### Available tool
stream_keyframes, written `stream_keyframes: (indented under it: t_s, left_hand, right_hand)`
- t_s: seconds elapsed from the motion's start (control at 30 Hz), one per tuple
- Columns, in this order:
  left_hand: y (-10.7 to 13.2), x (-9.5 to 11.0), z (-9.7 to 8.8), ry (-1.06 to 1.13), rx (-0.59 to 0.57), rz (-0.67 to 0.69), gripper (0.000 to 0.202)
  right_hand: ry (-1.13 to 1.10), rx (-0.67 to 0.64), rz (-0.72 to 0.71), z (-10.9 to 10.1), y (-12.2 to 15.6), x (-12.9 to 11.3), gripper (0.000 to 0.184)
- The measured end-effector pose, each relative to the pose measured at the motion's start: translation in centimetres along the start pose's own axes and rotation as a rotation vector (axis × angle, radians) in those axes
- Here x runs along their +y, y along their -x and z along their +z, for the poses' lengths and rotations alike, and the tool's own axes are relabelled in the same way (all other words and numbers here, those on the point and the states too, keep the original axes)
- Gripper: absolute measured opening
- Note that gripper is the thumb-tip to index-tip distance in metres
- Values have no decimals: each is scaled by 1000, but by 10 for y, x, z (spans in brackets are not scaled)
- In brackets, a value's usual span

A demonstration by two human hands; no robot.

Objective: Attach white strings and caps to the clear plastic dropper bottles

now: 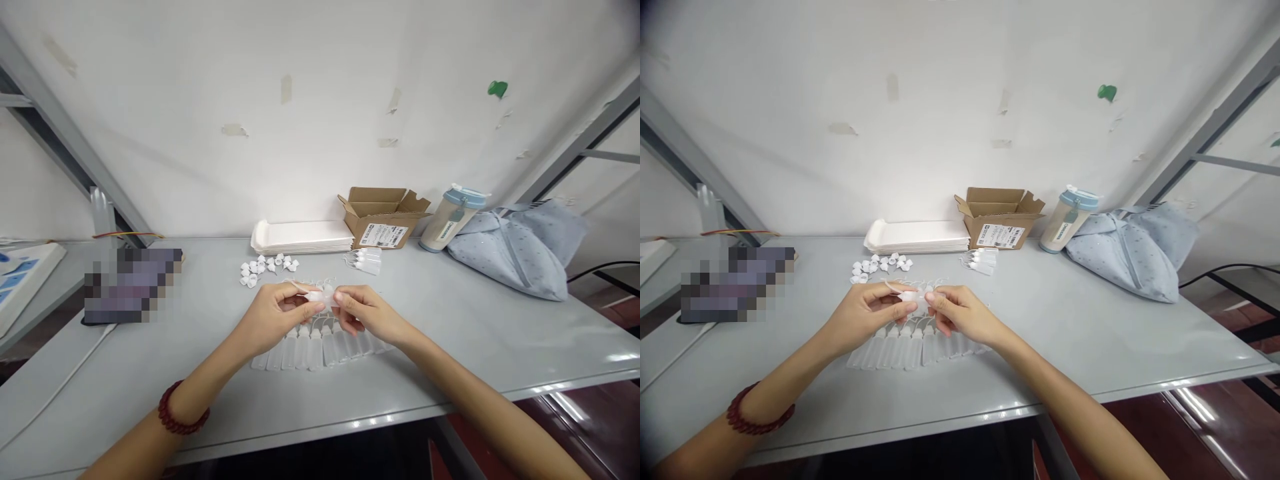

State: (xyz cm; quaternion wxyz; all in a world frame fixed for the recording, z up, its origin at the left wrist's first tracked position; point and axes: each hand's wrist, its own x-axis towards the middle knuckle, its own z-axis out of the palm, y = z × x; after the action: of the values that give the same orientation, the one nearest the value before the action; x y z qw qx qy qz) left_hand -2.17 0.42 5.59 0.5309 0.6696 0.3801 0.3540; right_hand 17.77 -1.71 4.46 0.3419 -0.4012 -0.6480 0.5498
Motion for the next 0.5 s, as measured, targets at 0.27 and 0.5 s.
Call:
stream_keyframes:
  t_s: [0.27,0.5]
  left_hand:
    - [1,1,-3,-50,-55,-21,21]
    - [-3,-10,-6,-399,-18,342,16]
  right_hand:
    - [181,112,-81,6,1,1,34]
    - [751,232,-438,3,-1,14,22]
